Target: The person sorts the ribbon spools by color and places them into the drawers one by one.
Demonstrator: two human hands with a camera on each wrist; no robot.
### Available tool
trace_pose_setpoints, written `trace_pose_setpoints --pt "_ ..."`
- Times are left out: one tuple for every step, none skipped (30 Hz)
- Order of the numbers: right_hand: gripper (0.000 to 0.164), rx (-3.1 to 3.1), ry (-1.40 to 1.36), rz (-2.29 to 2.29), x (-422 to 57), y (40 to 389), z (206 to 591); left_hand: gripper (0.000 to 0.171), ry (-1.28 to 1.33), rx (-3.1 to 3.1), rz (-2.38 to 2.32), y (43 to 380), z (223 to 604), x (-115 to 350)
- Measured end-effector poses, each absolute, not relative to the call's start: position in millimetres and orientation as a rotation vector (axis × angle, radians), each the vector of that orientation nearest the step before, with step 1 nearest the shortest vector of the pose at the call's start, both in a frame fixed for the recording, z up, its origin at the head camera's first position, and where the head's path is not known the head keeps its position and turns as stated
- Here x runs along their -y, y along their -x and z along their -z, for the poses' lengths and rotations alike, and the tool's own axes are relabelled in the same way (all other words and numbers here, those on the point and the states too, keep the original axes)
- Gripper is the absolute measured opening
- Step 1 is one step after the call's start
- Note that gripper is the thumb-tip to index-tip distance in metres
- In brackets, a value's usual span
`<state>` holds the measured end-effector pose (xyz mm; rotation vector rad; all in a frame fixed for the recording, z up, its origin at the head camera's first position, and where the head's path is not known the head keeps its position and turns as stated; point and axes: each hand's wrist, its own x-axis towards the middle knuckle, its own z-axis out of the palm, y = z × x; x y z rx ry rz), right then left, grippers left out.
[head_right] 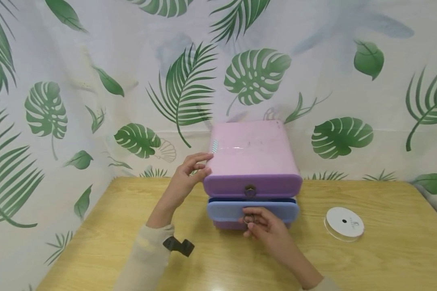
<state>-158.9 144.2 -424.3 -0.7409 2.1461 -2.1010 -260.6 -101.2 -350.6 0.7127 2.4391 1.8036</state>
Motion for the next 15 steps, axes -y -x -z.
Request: trace_pose_setpoints --pt "0.037 -2.152 0.737 2.097 -144.0 160.1 424.5 0.046 -0.712 -2.439 -1.803 260.5 350.7 101.4" --pt "0.037 -2.164 0.733 2.091 -143.8 161.1 424.5 0.047 -0.711 -2.441 -1.802 260.6 350.8 101.5" --pt "0.037 -2.173 0.727 2.088 -143.5 162.2 424.6 0.047 -0.711 -2.442 -1.801 260.6 350.9 101.6" --pt "0.037 -2.175 0.72 2.089 -143.3 163.3 424.7 0.047 -0.71 -2.444 -1.799 260.6 350.9 101.8" --pt "0.037 -2.173 0.725 2.093 -143.1 164.4 424.9 0.047 -0.709 -2.445 -1.798 260.5 350.9 101.9" --pt "0.037 -2.173 0.726 2.096 -143.0 165.4 424.8 0.047 -0.708 -2.447 -1.795 260.5 350.7 101.9" --pt "0.037 -2.172 0.724 2.098 -142.9 166.3 424.8 0.047 -0.707 -2.448 -1.795 260.4 350.6 102.0" --pt "0.037 -2.166 0.731 2.1 -142.9 167.0 424.7 0.048 -0.709 -2.45 -1.792 260.6 350.9 102.1" --pt "0.037 -2.159 0.728 2.105 -142.9 167.8 424.8 0.049 -0.712 -2.45 -1.792 260.7 351.1 102.2" --pt "0.037 -2.156 0.736 2.106 -142.9 168.5 424.8 0.049 -0.713 -2.449 -1.791 260.7 351.2 102.3" --pt "0.037 -2.154 0.747 2.107 -143.0 169.0 424.7 0.049 -0.715 -2.448 -1.791 260.8 351.2 102.3" --pt "0.037 -2.156 0.749 2.105 -142.9 169.4 424.7 0.05 -0.717 -2.447 -1.791 260.9 351.3 102.4" --pt "0.036 -2.153 0.754 2.107 -142.9 169.8 424.8 0.05 -0.719 -2.445 -1.792 261.0 351.4 102.5" --pt "0.037 -2.152 0.756 2.107 -142.9 170.1 424.9 0.051 -0.72 -2.446 -1.792 261.2 351.6 102.6" --pt "0.037 -2.154 0.757 2.106 -142.8 170.3 425.0 0.051 -0.721 -2.445 -1.792 261.0 351.2 102.7"
